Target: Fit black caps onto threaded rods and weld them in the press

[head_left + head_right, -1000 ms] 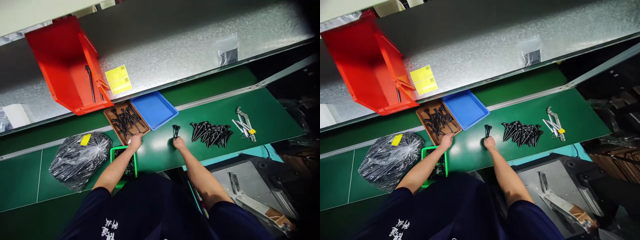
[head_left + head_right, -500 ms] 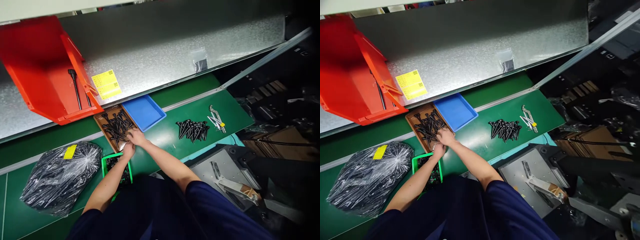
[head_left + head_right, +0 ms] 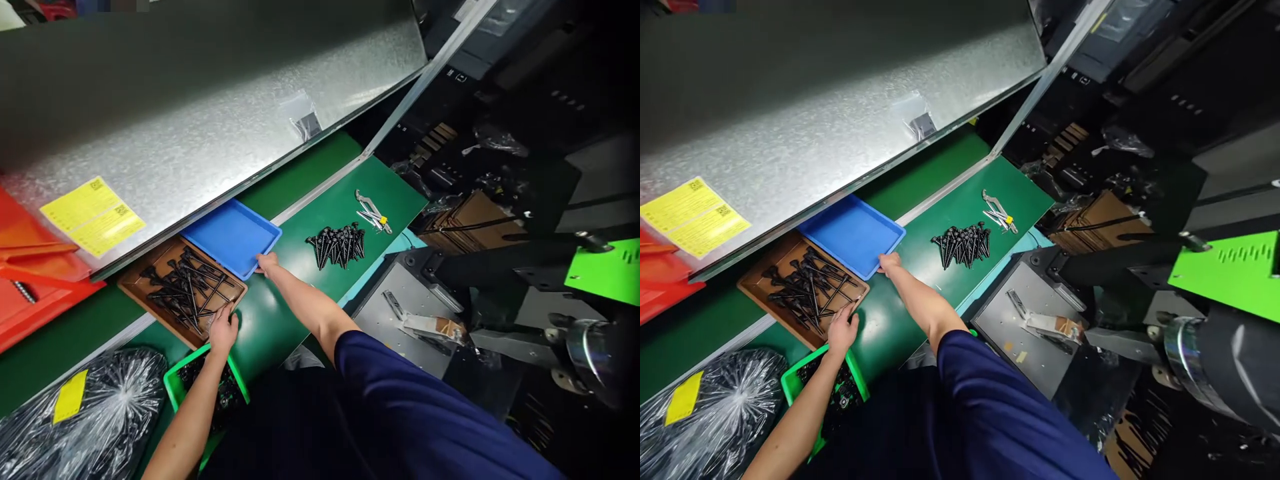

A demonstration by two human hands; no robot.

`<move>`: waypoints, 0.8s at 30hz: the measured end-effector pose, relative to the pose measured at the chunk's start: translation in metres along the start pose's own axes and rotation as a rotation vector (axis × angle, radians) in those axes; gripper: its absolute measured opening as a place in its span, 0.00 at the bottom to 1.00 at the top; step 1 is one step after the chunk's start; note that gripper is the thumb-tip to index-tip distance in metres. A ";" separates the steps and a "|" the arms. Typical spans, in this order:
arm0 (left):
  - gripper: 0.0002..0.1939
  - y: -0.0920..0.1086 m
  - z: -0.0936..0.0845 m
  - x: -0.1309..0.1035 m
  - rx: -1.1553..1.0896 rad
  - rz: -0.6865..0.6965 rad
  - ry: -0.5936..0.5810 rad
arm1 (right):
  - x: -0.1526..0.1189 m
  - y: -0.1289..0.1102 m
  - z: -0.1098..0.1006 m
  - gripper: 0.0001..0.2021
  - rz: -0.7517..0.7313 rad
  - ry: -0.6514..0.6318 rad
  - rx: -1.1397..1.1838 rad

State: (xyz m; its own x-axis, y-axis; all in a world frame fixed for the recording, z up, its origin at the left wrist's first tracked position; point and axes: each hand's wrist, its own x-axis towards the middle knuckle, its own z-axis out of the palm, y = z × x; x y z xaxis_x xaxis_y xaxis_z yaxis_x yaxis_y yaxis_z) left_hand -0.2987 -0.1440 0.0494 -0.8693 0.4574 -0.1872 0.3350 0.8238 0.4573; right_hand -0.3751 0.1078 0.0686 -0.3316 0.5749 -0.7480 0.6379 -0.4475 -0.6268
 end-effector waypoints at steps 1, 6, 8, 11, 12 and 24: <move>0.22 0.002 0.000 0.000 0.014 -0.009 0.001 | 0.003 0.000 -0.004 0.08 0.010 -0.007 0.026; 0.22 0.014 -0.004 -0.001 0.045 -0.048 0.067 | -0.002 0.022 -0.039 0.10 0.044 -0.025 0.132; 0.23 0.023 -0.007 0.000 0.044 -0.039 0.171 | -0.011 0.037 -0.049 0.13 0.059 -0.024 0.173; 0.25 0.047 -0.013 0.004 0.020 0.021 0.319 | -0.028 0.060 -0.057 0.15 0.094 -0.015 0.226; 0.25 0.059 -0.014 0.006 0.001 0.059 0.332 | -0.034 0.068 -0.060 0.15 0.106 -0.011 0.239; 0.18 0.258 0.050 0.051 -0.459 0.216 -0.202 | -0.033 0.076 -0.252 0.16 -0.040 0.209 0.067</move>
State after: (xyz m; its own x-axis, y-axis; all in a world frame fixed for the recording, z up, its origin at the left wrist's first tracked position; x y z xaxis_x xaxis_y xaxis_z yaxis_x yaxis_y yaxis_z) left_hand -0.2380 0.1084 0.1140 -0.6964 0.6922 -0.1894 0.2660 0.4941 0.8277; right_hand -0.1402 0.2270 0.1007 -0.1996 0.7197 -0.6650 0.5776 -0.4618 -0.6732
